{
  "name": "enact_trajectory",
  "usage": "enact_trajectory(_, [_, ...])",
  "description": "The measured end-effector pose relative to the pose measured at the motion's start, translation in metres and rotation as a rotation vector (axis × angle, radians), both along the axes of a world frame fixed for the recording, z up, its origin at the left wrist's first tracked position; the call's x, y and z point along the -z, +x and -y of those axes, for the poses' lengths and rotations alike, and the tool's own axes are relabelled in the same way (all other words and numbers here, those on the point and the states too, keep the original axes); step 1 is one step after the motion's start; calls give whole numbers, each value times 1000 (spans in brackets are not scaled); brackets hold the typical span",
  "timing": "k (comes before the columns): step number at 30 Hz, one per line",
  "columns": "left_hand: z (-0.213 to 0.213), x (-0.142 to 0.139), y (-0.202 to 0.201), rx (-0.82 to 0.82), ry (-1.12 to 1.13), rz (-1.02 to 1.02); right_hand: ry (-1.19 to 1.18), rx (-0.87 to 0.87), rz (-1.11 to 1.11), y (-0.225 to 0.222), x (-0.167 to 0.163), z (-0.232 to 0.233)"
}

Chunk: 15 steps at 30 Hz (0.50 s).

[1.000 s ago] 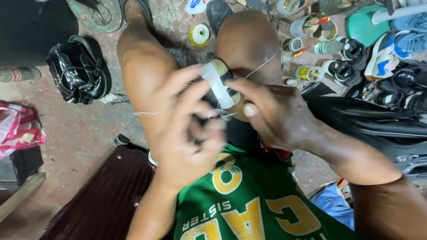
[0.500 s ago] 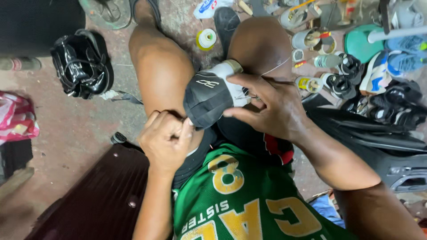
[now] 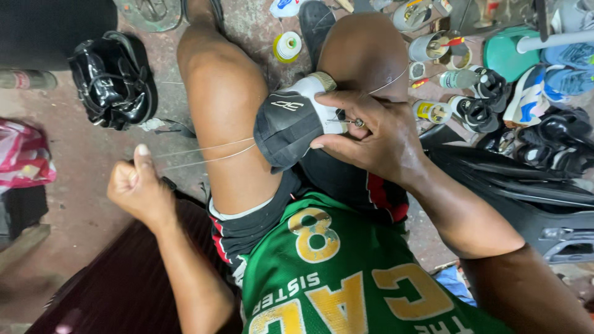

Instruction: The person sits on the floor and sews a black and white sneaker using a needle and white thread. They repeatedly push the needle through the shoe's upper and pull the thread tight, rotating the shoe to access different areas.

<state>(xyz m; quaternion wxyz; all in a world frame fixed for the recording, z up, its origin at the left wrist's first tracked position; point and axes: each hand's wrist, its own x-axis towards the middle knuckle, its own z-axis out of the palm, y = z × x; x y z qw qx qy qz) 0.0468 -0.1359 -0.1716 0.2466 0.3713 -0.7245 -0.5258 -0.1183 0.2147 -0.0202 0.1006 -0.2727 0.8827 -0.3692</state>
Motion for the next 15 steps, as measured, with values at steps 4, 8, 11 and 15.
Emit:
enact_trajectory(4, [2, -14, -20, 4, -207, 106, 18, 33, -22, 5, -3, 4])
enact_trajectory(8, [-17, -67, -41, 202, -532, 46, -48, -8, -71, 6, -8, 7])
enact_trajectory(11, [-54, -107, -47, 491, -573, -135, 71, 58, -42, 8, -9, 8])
enact_trajectory(15, [-108, -130, -57, 731, -416, 35, 37, 18, -25, 10, -8, 10])
